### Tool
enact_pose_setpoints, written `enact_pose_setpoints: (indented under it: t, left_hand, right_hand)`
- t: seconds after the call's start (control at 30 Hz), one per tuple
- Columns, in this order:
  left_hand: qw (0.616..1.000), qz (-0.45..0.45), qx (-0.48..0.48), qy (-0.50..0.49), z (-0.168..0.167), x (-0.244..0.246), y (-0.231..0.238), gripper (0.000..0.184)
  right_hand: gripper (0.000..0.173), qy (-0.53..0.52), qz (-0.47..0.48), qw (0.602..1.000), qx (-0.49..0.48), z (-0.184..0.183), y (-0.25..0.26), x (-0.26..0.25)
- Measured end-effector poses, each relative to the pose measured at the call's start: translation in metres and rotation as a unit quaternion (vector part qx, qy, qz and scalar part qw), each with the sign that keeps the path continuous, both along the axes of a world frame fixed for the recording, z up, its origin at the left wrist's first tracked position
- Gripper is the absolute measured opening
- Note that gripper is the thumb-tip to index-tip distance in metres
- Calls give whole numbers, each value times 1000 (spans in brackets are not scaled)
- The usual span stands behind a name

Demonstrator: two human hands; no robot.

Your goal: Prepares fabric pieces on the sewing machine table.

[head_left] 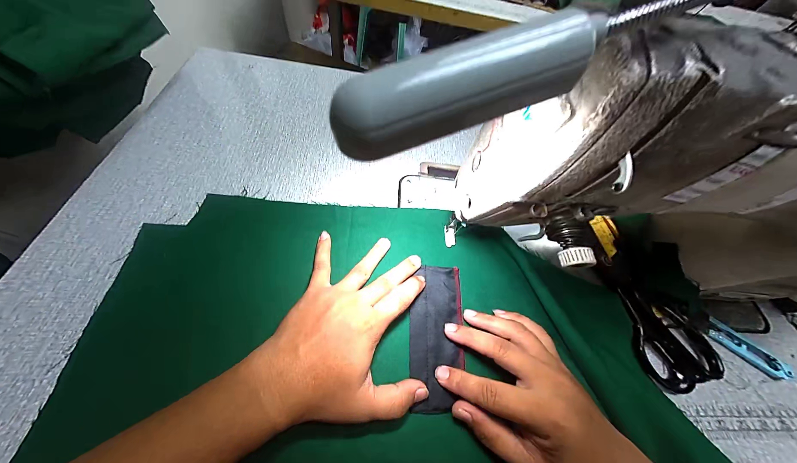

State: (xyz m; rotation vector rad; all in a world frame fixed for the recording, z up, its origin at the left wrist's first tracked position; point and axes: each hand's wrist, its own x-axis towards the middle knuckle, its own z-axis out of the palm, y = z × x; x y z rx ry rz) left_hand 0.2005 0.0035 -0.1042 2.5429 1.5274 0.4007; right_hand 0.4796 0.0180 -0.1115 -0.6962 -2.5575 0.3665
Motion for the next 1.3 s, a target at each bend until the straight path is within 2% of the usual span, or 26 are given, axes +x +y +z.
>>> enact_pose_setpoints:
  t: [0.27, 0.97, 1.1, 1.2, 1.3]
  left_hand:
    - [1000, -1, 6, -13, -3, 0, -3, 95]
    - [1000, -8, 19, 10, -1, 1, -1, 97]
    - [999, 0, 18, 32, 3, 1, 0, 97]
    - [999, 8, -14, 30, 4, 2, -2, 99]
    - [999, 5, -29, 24, 4, 1, -2, 105]
  right_hand:
    - [33, -22, -14, 1000, 1, 1, -4, 0]
    - [33, -8, -24, 1000, -8, 1, -6, -1]
    - [33, -30, 0, 1000, -8, 15, 11, -2]
    - [42, -60, -12, 998, 26, 24, 28, -7]
    - [61, -112, -25, 993, 30, 18, 39, -7]
